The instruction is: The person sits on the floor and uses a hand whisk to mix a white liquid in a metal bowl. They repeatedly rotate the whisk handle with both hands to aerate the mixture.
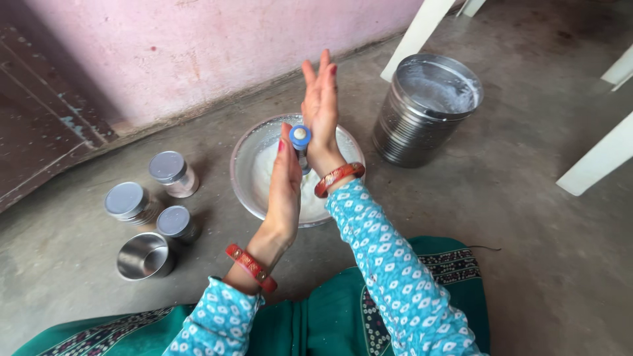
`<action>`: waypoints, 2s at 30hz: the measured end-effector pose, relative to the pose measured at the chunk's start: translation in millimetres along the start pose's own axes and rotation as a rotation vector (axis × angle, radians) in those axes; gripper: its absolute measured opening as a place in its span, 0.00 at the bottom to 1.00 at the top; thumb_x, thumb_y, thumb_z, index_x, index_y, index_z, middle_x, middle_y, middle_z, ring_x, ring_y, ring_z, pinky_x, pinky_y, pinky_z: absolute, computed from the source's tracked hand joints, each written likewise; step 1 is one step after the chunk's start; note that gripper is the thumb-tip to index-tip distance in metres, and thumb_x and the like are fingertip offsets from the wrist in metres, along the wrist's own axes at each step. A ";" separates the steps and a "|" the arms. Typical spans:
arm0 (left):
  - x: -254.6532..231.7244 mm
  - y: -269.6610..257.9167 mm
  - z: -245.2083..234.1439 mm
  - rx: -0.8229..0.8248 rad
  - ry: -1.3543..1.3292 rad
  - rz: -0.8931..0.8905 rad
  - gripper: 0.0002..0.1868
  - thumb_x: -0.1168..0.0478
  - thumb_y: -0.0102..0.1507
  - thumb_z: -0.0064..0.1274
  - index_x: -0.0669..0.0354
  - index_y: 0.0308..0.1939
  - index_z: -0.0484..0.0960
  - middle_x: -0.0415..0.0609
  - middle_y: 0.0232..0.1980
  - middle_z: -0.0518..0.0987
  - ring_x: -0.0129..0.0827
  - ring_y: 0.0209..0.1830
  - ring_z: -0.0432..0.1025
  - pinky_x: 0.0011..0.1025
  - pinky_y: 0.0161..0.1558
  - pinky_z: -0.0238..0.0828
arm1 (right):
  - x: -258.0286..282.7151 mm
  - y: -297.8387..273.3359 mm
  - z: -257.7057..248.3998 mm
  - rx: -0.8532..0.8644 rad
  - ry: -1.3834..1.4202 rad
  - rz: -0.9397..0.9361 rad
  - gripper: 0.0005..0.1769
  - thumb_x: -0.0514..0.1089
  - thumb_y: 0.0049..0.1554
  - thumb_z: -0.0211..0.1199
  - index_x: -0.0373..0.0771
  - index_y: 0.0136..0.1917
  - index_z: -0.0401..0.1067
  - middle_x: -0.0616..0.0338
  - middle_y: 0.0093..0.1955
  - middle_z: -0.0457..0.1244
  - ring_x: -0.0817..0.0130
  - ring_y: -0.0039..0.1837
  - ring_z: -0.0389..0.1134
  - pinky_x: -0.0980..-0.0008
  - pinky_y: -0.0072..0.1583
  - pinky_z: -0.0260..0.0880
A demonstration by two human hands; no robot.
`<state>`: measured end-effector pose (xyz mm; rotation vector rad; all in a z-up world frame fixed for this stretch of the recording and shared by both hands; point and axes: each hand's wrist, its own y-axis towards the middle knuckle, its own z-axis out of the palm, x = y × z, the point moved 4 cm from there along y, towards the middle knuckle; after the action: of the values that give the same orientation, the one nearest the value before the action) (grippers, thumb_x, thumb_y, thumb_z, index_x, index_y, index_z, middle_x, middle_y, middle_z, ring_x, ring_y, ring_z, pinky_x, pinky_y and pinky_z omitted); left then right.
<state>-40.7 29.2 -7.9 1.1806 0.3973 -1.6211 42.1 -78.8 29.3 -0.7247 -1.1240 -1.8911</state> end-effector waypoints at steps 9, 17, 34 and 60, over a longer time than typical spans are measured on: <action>0.9 19.4 0.3 -0.038 -0.025 -0.033 0.43 0.35 0.71 0.28 0.54 0.83 0.39 0.46 0.87 0.39 0.34 0.87 0.36 0.37 0.81 0.28 | 19.5 -50.5 13.4 0.121 0.090 0.248 0.51 0.78 0.61 0.31 0.54 0.87 0.26 0.43 0.87 0.33 0.48 0.87 0.34 0.49 0.82 0.33; -3.0 83.0 -7.5 -0.227 -0.012 0.090 0.47 0.32 0.69 0.31 0.54 0.83 0.38 0.44 0.87 0.35 0.31 0.86 0.27 0.37 0.78 0.20 | 48.5 -112.2 13.3 0.218 -0.052 0.210 0.45 0.72 0.68 0.30 0.46 0.87 0.29 0.45 0.90 0.33 0.58 0.90 0.31 0.59 0.83 0.29; -10.5 -12.0 4.6 0.009 0.099 -0.059 0.39 0.39 0.72 0.25 0.45 0.82 0.32 0.43 0.87 0.35 0.31 0.86 0.32 0.33 0.79 0.27 | 4.8 1.1 9.6 -0.070 -0.045 0.095 0.60 0.88 0.52 0.30 0.54 0.86 0.30 0.43 0.88 0.35 0.50 0.87 0.23 0.36 0.74 0.13; -5.3 21.9 13.9 -0.092 -0.068 0.008 0.39 0.39 0.73 0.29 0.51 0.83 0.40 0.45 0.87 0.41 0.33 0.86 0.39 0.34 0.80 0.33 | -10.7 -1.9 -4.0 -0.040 0.116 0.097 0.53 0.81 0.57 0.35 0.61 0.85 0.22 0.44 0.87 0.31 0.54 0.88 0.27 0.44 0.78 0.44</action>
<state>-28.7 13.1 9.3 1.0537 0.4186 -1.6149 45.7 -78.3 18.3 -0.6700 -0.9647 -1.8535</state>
